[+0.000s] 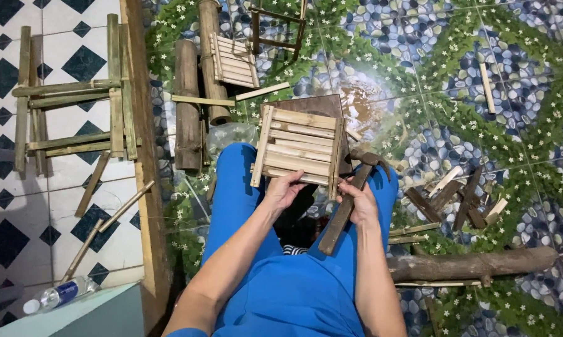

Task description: The person is assembling a small wooden frame by hammering nails into it. They hold the frame with one hand and use a hammer with the other to secure the pieces together.

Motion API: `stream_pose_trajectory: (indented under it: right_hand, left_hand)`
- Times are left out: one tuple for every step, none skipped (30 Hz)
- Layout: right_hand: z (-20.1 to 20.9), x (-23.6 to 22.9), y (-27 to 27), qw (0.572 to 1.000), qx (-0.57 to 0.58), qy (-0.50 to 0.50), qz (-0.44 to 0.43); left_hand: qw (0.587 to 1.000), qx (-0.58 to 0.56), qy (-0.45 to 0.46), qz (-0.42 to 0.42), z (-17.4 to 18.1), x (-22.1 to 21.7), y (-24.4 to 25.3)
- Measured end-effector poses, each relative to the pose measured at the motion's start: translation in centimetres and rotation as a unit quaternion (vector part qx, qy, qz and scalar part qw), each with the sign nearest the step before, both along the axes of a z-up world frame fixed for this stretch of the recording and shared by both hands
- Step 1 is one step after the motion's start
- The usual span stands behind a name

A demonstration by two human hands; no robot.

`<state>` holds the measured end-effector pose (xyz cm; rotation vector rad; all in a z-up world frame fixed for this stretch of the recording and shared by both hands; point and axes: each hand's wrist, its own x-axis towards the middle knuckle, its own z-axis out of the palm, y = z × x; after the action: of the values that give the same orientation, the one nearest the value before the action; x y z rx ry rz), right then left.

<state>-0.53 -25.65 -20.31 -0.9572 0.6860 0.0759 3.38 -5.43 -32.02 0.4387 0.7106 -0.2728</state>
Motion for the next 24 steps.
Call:
stream_pose_trajectory:
  right_hand:
    - [-0.2, 0.0, 0.0, 1.0, 0.0, 0.0, 0.0]
    - [-0.4, 0.1, -0.1, 1.0, -0.001, 0.0, -0.002]
    - [-0.6, 0.0, -0.1, 1.0, -0.002, 0.001, -0.003]
    - [-0.9, 0.0, -0.3, 1.0, -0.002, 0.001, -0.003]
    - [-1.2, 0.0, -0.4, 1.0, 0.006, -0.004, -0.002]
    - [-1.5, 0.0, -0.5, 1.0, 0.014, -0.008, 0.0]
    - [-1.9, 0.0, -0.8, 1.0, 0.014, -0.009, -0.001]
    - [-2.3, 0.0, -1.1, 1.0, 0.015, -0.004, 0.001]
    - [-2.7, 0.0, -1.4, 1.0, 0.017, 0.0, 0.002]
    - [-2.4, 0.0, -1.4, 1.0, 0.017, 0.0, 0.002]
    - [-2.0, 0.1, -1.4, 1.0, 0.031, 0.002, 0.001]
    - [-1.7, 0.2, -1.3, 0.999, 0.046, 0.005, 0.0]
    - [-1.4, 0.3, -1.2, 0.999, 0.048, 0.005, -0.003]
    - [-1.1, 0.4, -1.2, 0.998, 0.058, 0.008, -0.008]
    - [-0.8, 0.5, -1.1, 0.997, 0.069, 0.011, -0.015]
    - [-2.0, 0.6, -1.5, 0.997, 0.07, 0.011, -0.018]
    - [-3.1, 0.7, -1.9, 0.997, 0.07, 0.012, -0.031]
    - [-4.3, 0.7, -2.3, 0.996, 0.07, 0.013, -0.044]
    - [-2.1, 0.6, -1.9, 0.996, 0.07, 0.014, -0.047]
    - [0.2, 0.4, -1.6, 0.997, 0.074, 0.01, -0.037]
    - [2.4, 0.3, -1.3, 0.997, 0.078, 0.007, -0.027]
    - [-1.3, 0.4, -2.3, 0.996, 0.078, 0.007, -0.031]
    - [-5.0, 0.6, -3.4, 0.991, 0.129, -0.009, -0.026]
    - [-8.8, 0.7, -4.4, 0.983, 0.18, -0.026, -0.022]
  left_hand:
    - [1.0, 0.0, 0.0, 0.0, -0.3, 0.1, 0.0]
    - [1.0, -0.001, -0.002, -0.001, -0.7, 0.1, 0.0]
    - [1.0, -0.001, -0.004, -0.002, -1.1, 0.1, 0.0]
    - [1.0, -0.001, -0.004, -0.002, -0.7, 0.1, 0.1]
    - [1.0, -0.006, -0.007, -0.008, -0.4, 0.0, 0.2]
    - [1.0, -0.012, -0.01, -0.014, 0.0, 0.0, 0.3]
    - [1.0, -0.012, -0.01, -0.014, 0.4, 0.2, 0.5]
    - [0.999, -0.035, -0.008, -0.014, 0.8, 0.3, 0.8]
    - [0.998, -0.057, -0.005, -0.014, 1.2, 0.4, 1.0]
    - [0.998, -0.058, -0.005, -0.014, 2.1, 0.4, 1.3]
    - [0.997, -0.076, -0.001, -0.018, 2.9, 0.4, 1.8]
    - [0.995, -0.094, 0.003, -0.021, 3.7, 0.5, 2.1]
    - [0.995, -0.092, 0.003, -0.024, 3.7, 0.4, 2.4]
    - [0.994, -0.1, -0.003, -0.035, 3.7, 0.3, 2.6]
    - [0.993, -0.107, -0.01, -0.048, 3.7, 0.3, 2.7]
    - [0.993, -0.106, -0.01, -0.051, 4.3, 0.1, 3.0]
    - [0.99, -0.116, -0.005, -0.079, 5.0, -0.2, 3.1]
    - [0.986, -0.126, 0.001, -0.106, 5.6, -0.4, 3.2]
    - [0.986, -0.127, 0.002, -0.109, 8.1, -1.0, 2.5]
    - [0.983, -0.124, 0.019, -0.135, 10.6, -1.6, 1.8]
    - [0.979, -0.121, 0.037, -0.16, 13.1, -2.1, 1.0]
    - [0.978, -0.121, 0.038, -0.163, 13.1, -3.4, 0.5]
    - [0.972, -0.127, 0.057, -0.188, 13.2, -4.7, 0.1]
    - [0.965, -0.133, 0.076, -0.212, 13.4, -5.9, -0.3]
